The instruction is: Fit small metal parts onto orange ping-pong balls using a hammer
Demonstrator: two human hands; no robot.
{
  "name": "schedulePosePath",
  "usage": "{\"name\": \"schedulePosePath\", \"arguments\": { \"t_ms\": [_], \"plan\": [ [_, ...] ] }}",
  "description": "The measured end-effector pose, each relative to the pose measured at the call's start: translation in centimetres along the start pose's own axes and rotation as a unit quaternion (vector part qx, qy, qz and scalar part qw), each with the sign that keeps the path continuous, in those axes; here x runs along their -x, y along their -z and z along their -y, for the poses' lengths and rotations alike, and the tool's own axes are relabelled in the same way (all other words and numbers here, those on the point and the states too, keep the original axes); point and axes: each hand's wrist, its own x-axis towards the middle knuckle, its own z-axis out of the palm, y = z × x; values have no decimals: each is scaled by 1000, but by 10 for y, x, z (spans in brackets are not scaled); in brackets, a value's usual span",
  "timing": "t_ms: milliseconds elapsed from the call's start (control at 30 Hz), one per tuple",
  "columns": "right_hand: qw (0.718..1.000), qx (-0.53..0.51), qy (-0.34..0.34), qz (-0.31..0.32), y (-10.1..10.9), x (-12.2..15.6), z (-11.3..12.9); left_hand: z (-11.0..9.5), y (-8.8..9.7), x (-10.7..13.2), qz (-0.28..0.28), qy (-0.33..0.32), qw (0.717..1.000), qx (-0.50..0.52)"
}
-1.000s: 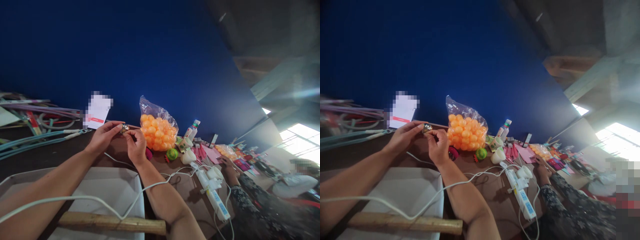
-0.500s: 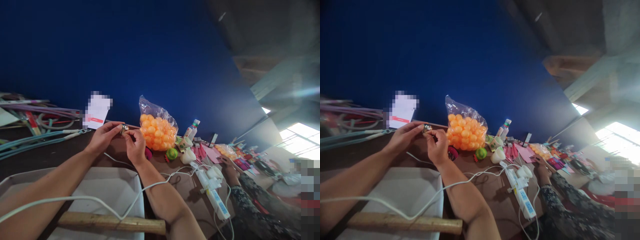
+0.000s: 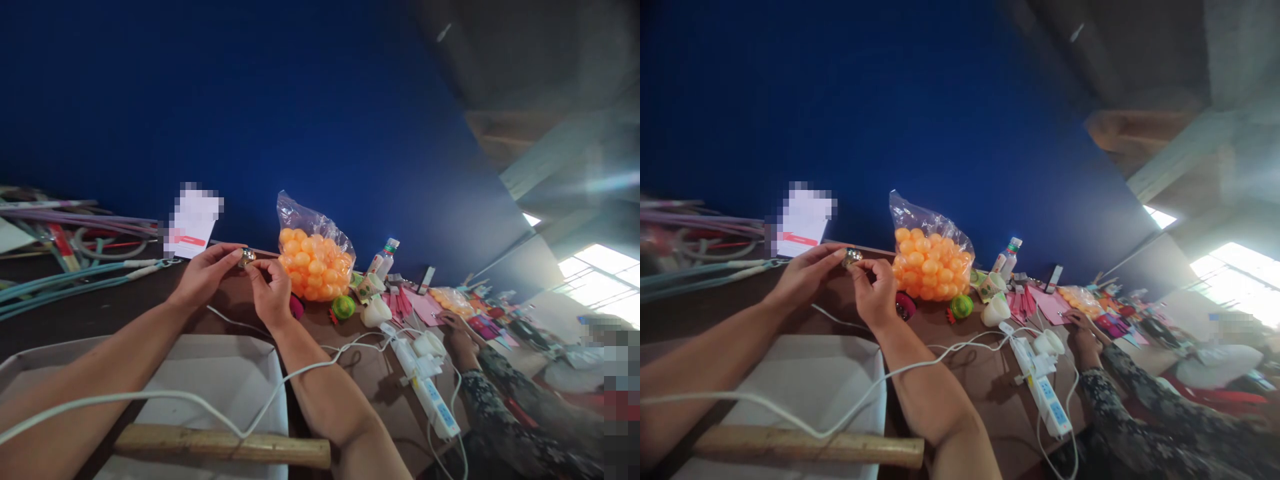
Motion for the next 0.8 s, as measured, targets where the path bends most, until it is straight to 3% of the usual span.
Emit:
{"name": "schedulePosePath", "arguments": {
  "t_ms": [333,800],
  "plan": [
    [1000,17,23,4,0,0,0,3,2,-2,5,-14,1000,-8],
    [1000,-11,-29,5,-1,0,0,-2,-1,2,-8,-3,1000,-6]
  ]
}}
